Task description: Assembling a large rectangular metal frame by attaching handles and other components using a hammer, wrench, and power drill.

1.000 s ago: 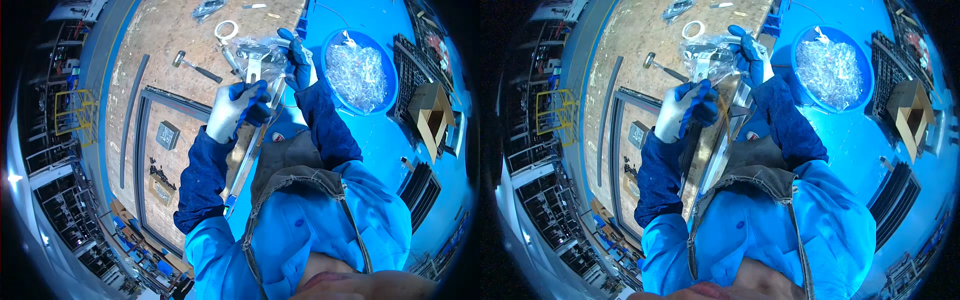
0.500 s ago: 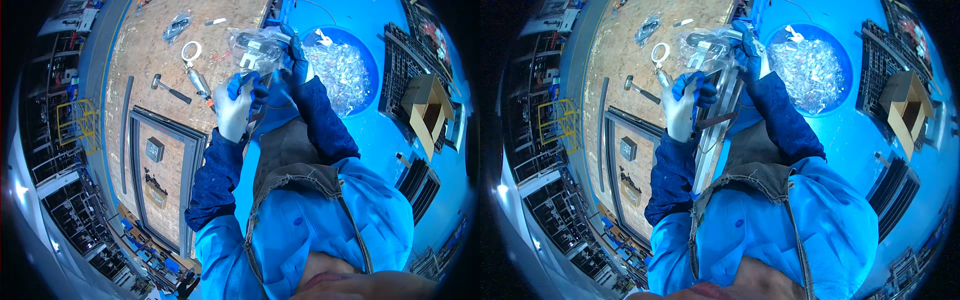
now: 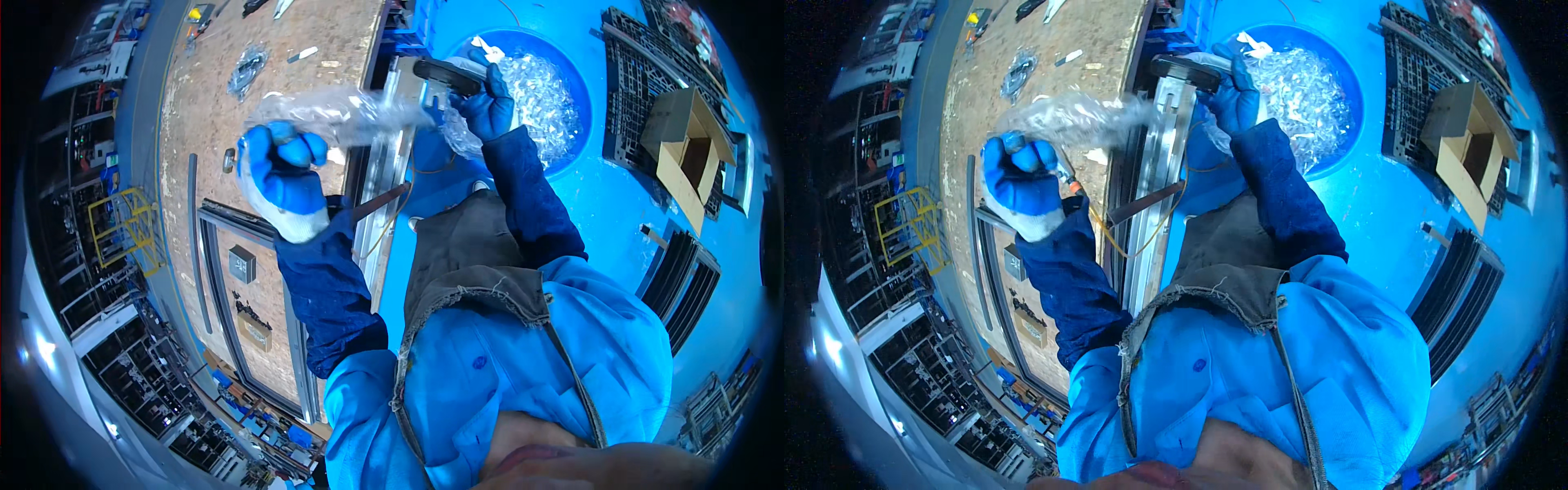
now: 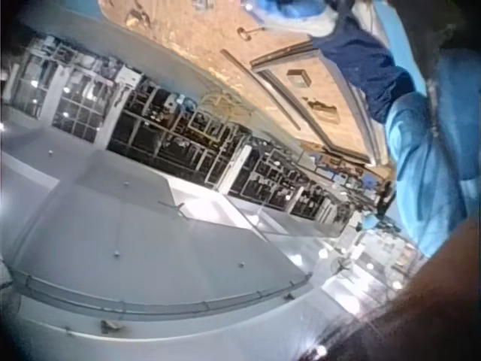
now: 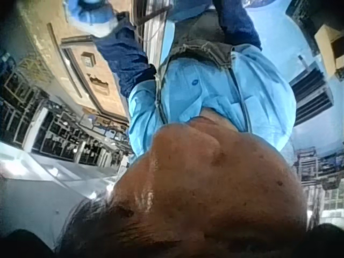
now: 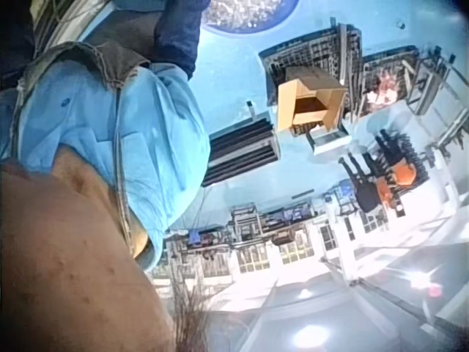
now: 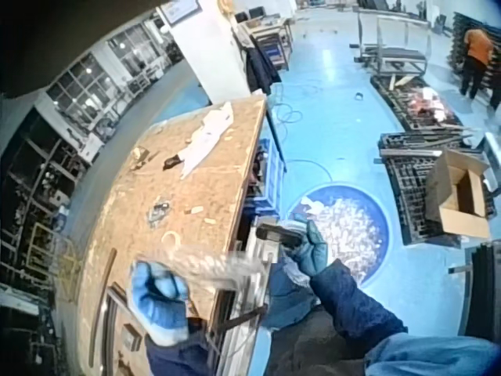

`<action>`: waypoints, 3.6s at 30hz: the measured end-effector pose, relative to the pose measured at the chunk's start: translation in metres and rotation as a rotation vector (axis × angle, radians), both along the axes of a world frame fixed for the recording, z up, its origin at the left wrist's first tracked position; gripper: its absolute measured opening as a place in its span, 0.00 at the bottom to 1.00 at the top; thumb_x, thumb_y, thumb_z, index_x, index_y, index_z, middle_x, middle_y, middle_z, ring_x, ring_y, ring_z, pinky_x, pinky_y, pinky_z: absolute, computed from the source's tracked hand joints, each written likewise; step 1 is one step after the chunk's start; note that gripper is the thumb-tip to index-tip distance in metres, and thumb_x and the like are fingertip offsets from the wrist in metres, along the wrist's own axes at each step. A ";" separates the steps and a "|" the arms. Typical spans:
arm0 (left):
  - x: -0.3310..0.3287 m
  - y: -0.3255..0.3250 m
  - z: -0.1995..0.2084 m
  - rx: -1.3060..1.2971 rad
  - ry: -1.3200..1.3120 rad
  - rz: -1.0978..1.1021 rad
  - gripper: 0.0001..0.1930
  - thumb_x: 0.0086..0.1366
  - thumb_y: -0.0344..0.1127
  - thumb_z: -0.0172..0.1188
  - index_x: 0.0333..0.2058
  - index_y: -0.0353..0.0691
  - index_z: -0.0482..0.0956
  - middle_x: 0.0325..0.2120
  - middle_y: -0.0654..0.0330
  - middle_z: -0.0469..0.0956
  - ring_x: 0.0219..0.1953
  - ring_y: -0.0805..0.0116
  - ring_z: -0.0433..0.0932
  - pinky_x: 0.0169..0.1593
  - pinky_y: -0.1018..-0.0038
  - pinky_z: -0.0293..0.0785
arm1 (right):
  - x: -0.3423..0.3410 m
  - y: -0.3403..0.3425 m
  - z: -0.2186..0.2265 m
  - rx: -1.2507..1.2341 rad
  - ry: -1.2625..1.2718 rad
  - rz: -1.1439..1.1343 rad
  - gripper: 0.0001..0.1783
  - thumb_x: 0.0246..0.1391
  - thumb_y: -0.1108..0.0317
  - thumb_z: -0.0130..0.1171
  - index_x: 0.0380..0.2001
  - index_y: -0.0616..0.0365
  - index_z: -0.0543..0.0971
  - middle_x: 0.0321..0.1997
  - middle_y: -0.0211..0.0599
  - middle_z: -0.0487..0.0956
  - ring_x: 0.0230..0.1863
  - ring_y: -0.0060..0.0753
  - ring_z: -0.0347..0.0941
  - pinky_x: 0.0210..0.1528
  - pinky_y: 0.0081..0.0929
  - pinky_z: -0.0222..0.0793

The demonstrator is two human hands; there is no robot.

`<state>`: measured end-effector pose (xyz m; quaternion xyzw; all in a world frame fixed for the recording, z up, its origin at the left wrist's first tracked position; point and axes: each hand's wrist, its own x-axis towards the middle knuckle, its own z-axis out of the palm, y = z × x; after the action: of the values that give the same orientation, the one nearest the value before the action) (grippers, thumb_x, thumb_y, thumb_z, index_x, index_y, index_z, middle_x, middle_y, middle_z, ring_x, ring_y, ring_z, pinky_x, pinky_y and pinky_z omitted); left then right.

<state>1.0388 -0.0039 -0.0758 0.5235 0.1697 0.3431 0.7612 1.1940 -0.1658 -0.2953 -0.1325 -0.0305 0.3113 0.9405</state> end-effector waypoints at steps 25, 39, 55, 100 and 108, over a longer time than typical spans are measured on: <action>-0.094 -0.022 -0.112 -0.095 -0.172 -0.082 0.29 0.46 0.23 0.68 0.50 0.36 0.69 0.42 0.54 0.75 0.44 0.63 0.75 0.50 0.70 0.73 | -0.126 0.031 0.062 -0.322 0.118 0.747 0.12 0.59 0.60 0.52 0.33 0.60 0.73 0.17 0.35 0.72 0.13 0.24 0.65 0.17 0.18 0.60; -0.485 -0.054 -0.112 -0.273 -0.344 1.138 0.19 0.66 0.43 0.51 0.43 0.29 0.74 0.36 0.54 0.78 0.35 0.70 0.77 0.39 0.77 0.72 | -0.551 0.130 0.115 -0.428 -0.978 1.100 0.28 0.41 0.84 0.60 0.49 0.61 0.68 0.42 0.37 0.75 0.40 0.27 0.74 0.44 0.24 0.71; -0.690 -0.046 -0.171 -0.330 -0.082 1.460 0.18 0.68 0.44 0.47 0.45 0.34 0.70 0.36 0.58 0.75 0.36 0.73 0.73 0.39 0.76 0.70 | -0.760 0.209 0.056 -0.396 -0.685 1.588 0.26 0.43 0.84 0.60 0.49 0.62 0.71 0.39 0.35 0.76 0.38 0.28 0.74 0.41 0.22 0.72; -0.999 0.109 -0.132 -0.348 0.280 0.152 0.18 0.54 0.20 0.58 0.45 0.31 0.70 0.35 0.55 0.75 0.36 0.67 0.77 0.42 0.70 0.77 | -0.924 0.250 0.065 -0.356 -1.464 1.208 0.43 0.46 0.70 0.65 0.63 0.57 0.55 0.40 0.35 0.77 0.32 0.19 0.73 0.32 0.16 0.73; -0.977 0.078 -0.149 -0.361 -0.121 0.244 0.16 0.61 0.27 0.53 0.46 0.27 0.68 0.42 0.47 0.72 0.41 0.58 0.77 0.44 0.61 0.79 | -0.921 0.225 0.104 -0.620 -1.269 1.221 0.36 0.46 0.67 0.66 0.59 0.59 0.63 0.36 0.34 0.79 0.34 0.22 0.75 0.40 0.21 0.72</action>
<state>0.0617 0.0744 -0.2251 0.3330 0.2446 0.4275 0.8041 0.2733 0.0593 -0.1912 -0.4838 -0.5186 0.6154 0.3440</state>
